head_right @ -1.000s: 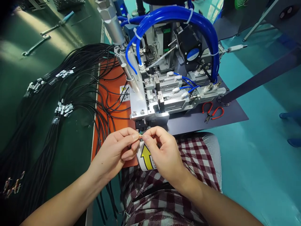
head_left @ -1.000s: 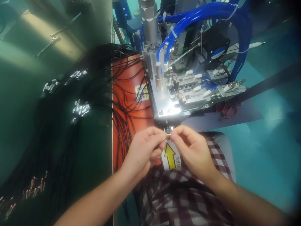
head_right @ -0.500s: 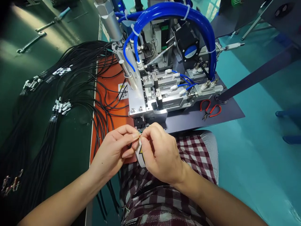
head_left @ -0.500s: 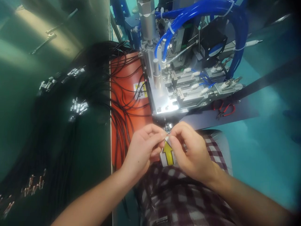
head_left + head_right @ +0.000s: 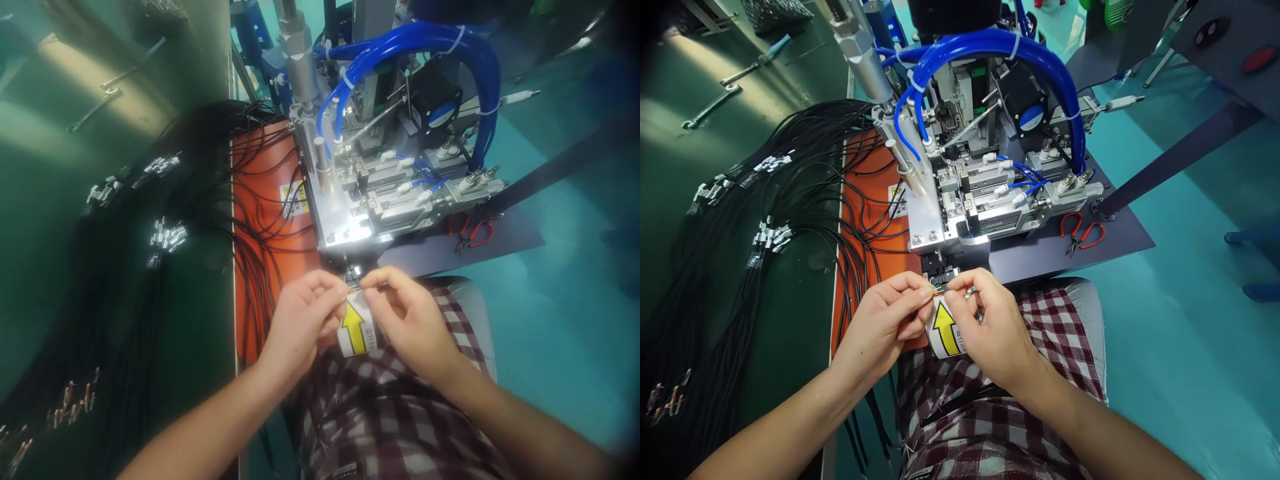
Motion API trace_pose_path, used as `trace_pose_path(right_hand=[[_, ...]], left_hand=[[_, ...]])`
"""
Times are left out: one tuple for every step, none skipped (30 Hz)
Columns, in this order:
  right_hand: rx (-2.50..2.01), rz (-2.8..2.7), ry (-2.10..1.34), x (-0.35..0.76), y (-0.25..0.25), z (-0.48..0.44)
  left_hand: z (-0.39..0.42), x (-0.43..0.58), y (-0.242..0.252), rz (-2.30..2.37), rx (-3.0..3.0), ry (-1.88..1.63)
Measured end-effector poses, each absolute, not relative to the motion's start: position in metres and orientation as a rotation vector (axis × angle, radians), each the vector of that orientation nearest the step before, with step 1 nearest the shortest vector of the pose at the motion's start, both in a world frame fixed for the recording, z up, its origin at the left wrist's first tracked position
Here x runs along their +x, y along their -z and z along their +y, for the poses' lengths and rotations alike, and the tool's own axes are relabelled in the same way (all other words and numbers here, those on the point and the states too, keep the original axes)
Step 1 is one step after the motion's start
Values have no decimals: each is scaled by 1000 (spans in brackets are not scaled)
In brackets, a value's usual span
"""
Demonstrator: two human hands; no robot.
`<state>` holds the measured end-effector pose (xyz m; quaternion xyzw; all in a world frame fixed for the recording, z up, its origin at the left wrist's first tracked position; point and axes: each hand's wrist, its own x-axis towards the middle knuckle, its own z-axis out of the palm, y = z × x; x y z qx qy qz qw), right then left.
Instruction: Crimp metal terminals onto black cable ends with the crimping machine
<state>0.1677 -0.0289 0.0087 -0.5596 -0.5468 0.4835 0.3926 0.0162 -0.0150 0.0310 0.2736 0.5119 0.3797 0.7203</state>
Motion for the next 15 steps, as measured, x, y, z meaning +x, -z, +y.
trace_pose_path(right_hand=[[-1419, -1399, -1234, 167, -8, -30], [-1413, -1397, -1237, 165, -8, -30], [-1406, -1384, -1238, 164, -9, -31], [-1400, -1367, -1237, 162, -10, -32], [-1395, -1352, -1235, 159, -11, -32], [-1390, -1344, -1230, 156, -13, -33], [-1383, -1342, -1220, 153, -14, -35], [-1378, -1343, -1210, 150, -15, -36], [-1374, -1347, -1200, 147, -16, -37], [-1372, -1351, -1192, 146, -16, -37], [-1373, -1353, -1184, 145, -16, -38], [-1378, -1355, -1182, 146, -16, -38], [-1387, -1356, -1184, 148, -15, -38], [-1396, -1360, -1186, 151, -14, -37], [-1404, -1374, -1192, 155, -13, -37]], left_hand=[[-15, 16, -31, 1122, 600, -840], [-14, 16, -32, 1115, 592, -838], [-14, 16, -32, 1111, 581, -835], [-14, 16, -33, 1106, 567, -830], [-14, 16, -33, 1099, 551, -825], [-14, 16, -34, 1092, 534, -825], [-14, 16, -34, 1088, 517, -826], [-14, 16, -35, 1086, 503, -830], [-14, 16, -35, 1085, 495, -834], [-15, 16, -35, 1088, 495, -836], [-15, 16, -35, 1093, 503, -836], [-15, 16, -35, 1095, 518, -837], [-16, 16, -35, 1097, 538, -837], [-16, 16, -34, 1100, 559, -837], [-17, 16, -34, 1104, 579, -837]])
